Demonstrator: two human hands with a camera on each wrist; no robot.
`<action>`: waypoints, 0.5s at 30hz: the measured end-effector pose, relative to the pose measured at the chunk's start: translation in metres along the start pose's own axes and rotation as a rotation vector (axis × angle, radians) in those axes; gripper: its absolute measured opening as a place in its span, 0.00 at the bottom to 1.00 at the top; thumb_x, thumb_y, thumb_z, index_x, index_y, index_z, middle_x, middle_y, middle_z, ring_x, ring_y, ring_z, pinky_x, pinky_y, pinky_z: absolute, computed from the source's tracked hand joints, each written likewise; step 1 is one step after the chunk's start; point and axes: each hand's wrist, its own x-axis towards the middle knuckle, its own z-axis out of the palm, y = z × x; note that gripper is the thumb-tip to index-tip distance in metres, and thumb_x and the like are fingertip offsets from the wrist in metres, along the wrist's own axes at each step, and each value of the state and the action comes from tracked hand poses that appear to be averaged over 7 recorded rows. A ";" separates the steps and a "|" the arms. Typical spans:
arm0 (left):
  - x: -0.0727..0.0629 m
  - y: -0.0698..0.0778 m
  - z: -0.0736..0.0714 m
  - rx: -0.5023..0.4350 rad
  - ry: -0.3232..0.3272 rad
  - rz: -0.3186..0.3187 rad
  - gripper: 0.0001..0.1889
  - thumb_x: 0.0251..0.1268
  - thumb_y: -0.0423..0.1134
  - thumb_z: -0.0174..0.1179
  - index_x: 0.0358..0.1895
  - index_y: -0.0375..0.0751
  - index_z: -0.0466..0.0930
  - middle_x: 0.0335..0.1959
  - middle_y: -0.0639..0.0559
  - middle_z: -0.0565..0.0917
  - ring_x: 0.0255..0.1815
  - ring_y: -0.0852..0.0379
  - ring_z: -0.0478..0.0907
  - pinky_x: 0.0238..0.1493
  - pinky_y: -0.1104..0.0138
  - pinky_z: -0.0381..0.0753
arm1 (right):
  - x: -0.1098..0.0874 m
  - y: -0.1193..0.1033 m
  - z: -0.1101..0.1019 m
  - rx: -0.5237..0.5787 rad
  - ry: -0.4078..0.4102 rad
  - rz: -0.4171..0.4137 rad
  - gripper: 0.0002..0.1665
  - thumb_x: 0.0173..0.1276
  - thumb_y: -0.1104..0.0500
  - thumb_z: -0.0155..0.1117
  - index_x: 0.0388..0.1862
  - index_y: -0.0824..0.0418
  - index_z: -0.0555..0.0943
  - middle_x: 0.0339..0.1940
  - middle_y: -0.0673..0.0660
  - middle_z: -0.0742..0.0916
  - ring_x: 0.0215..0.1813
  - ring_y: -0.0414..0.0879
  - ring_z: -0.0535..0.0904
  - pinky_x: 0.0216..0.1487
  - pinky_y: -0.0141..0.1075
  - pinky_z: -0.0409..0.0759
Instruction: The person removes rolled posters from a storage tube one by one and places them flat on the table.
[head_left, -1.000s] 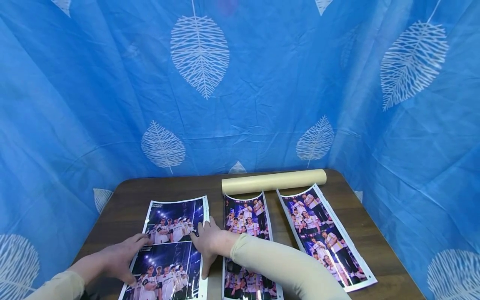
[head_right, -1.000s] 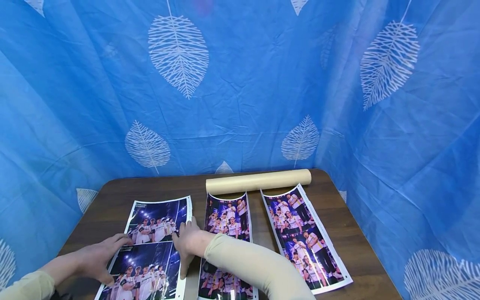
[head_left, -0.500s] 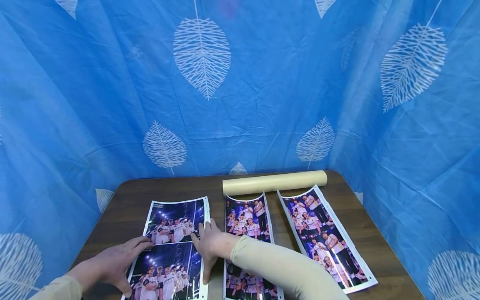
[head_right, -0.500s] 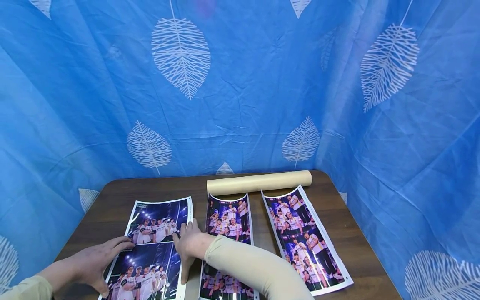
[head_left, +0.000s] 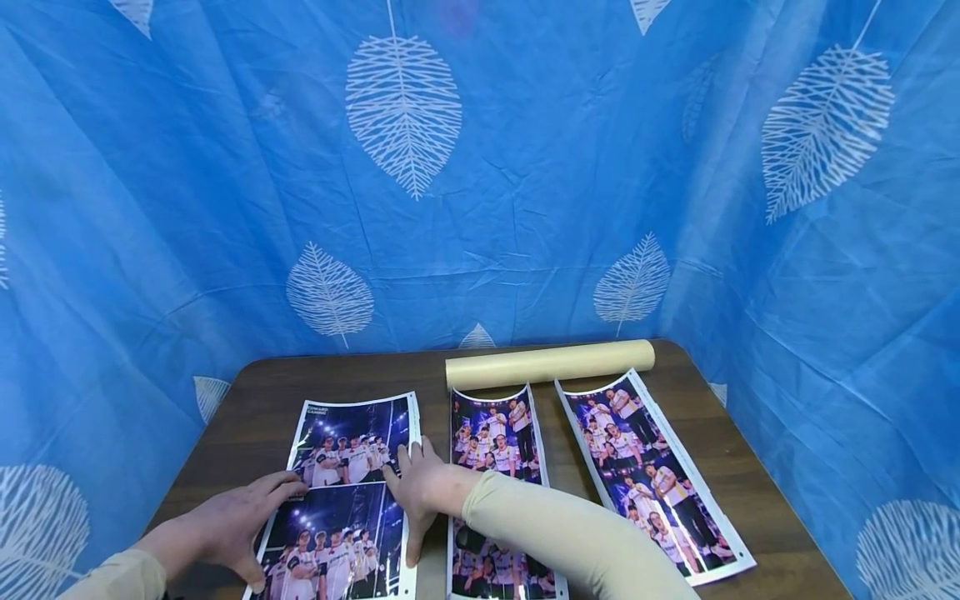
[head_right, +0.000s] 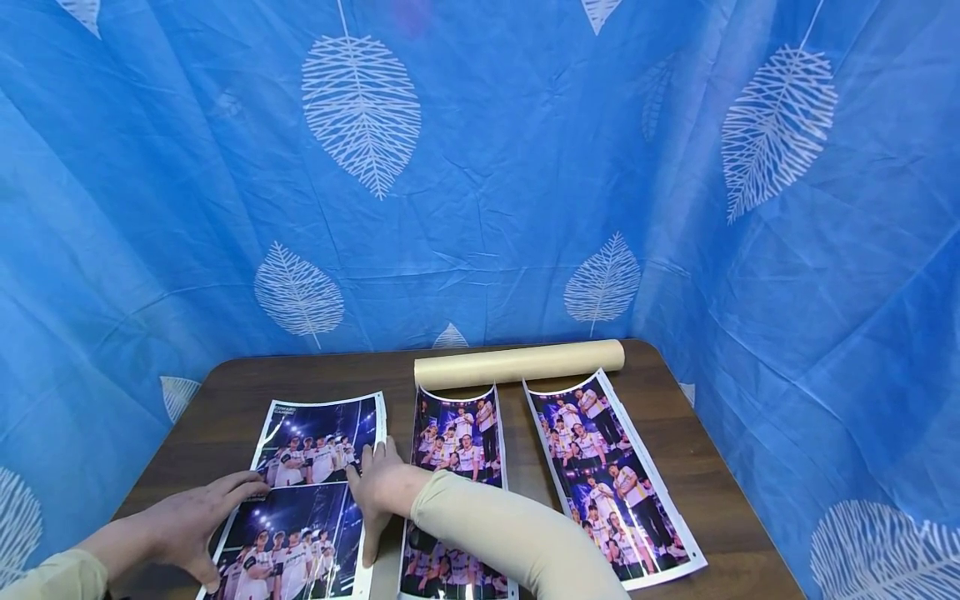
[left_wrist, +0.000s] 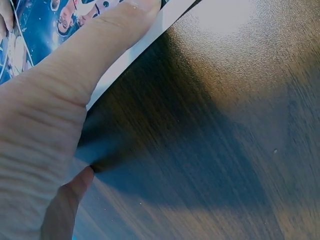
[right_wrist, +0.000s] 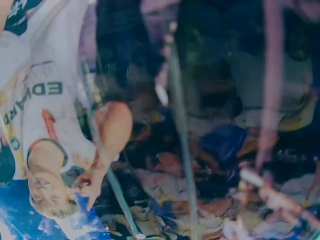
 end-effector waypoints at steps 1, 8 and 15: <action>0.000 0.000 0.000 -0.007 -0.004 -0.003 0.69 0.24 0.76 0.77 0.75 0.40 0.61 0.73 0.35 0.62 0.66 0.31 0.69 0.54 0.34 0.76 | 0.000 0.000 0.000 0.000 0.000 0.000 0.87 0.24 0.09 0.67 0.85 0.42 0.51 0.82 0.57 0.60 0.80 0.56 0.57 0.79 0.51 0.53; 0.001 -0.001 -0.001 -0.016 -0.022 -0.013 0.69 0.25 0.74 0.78 0.75 0.40 0.61 0.73 0.36 0.62 0.66 0.31 0.69 0.56 0.34 0.75 | -0.002 0.000 -0.002 -0.006 0.001 0.003 0.88 0.24 0.09 0.67 0.86 0.42 0.50 0.82 0.57 0.60 0.79 0.56 0.58 0.79 0.51 0.53; 0.002 -0.001 0.000 0.013 -0.016 -0.020 0.70 0.22 0.76 0.77 0.74 0.39 0.61 0.72 0.36 0.63 0.66 0.32 0.70 0.56 0.35 0.76 | -0.001 0.000 -0.002 -0.010 -0.005 0.003 0.89 0.24 0.09 0.67 0.86 0.43 0.49 0.83 0.57 0.60 0.79 0.56 0.58 0.80 0.50 0.53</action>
